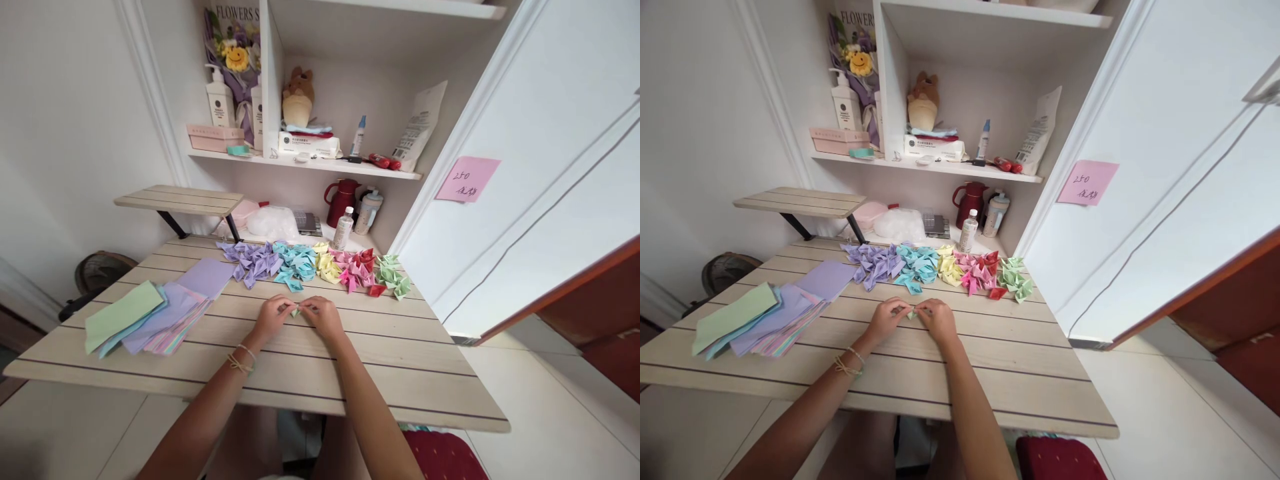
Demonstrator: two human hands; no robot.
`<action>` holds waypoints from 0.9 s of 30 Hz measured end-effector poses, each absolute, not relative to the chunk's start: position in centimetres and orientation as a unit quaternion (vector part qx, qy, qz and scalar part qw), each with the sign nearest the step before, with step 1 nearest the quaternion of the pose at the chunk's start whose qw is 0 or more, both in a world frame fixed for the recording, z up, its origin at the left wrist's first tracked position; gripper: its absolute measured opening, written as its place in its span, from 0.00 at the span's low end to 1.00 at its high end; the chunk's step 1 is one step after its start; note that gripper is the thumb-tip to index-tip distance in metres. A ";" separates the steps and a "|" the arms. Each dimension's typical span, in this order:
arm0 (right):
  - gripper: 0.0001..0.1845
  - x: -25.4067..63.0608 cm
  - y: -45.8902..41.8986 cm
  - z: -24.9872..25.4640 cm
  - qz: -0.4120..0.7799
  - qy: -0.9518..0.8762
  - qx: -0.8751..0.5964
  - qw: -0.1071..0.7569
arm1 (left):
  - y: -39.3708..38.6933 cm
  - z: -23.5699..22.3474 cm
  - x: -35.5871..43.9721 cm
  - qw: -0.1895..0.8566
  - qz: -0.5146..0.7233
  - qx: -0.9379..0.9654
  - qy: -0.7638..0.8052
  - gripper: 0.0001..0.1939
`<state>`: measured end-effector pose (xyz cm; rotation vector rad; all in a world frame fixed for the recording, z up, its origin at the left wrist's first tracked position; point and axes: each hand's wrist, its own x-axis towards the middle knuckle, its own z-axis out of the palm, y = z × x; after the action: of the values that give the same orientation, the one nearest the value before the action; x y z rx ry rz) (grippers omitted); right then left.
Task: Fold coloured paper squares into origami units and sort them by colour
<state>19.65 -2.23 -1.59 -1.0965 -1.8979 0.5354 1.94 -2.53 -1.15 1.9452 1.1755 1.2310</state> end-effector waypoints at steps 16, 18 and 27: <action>0.08 19.1 -2.3 -1.2 0.412 -0.629 -0.422 0.506 | -1.9 -1.5 2.3 0.584 0.512 0.488 0.399 0.25; 0.08 19.2 -2.4 -1.3 0.427 -0.637 -0.410 0.494 | -1.8 -1.8 2.4 0.589 0.486 0.505 0.401 0.22; 0.21 18.5 -2.4 -1.4 0.485 -0.588 -0.392 0.516 | -2.2 -1.3 2.7 0.575 0.561 0.413 0.429 0.17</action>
<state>18.54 -2.39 -1.37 -0.9415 -1.4115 1.1642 2.67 -2.20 -1.30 0.9681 1.0046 1.3145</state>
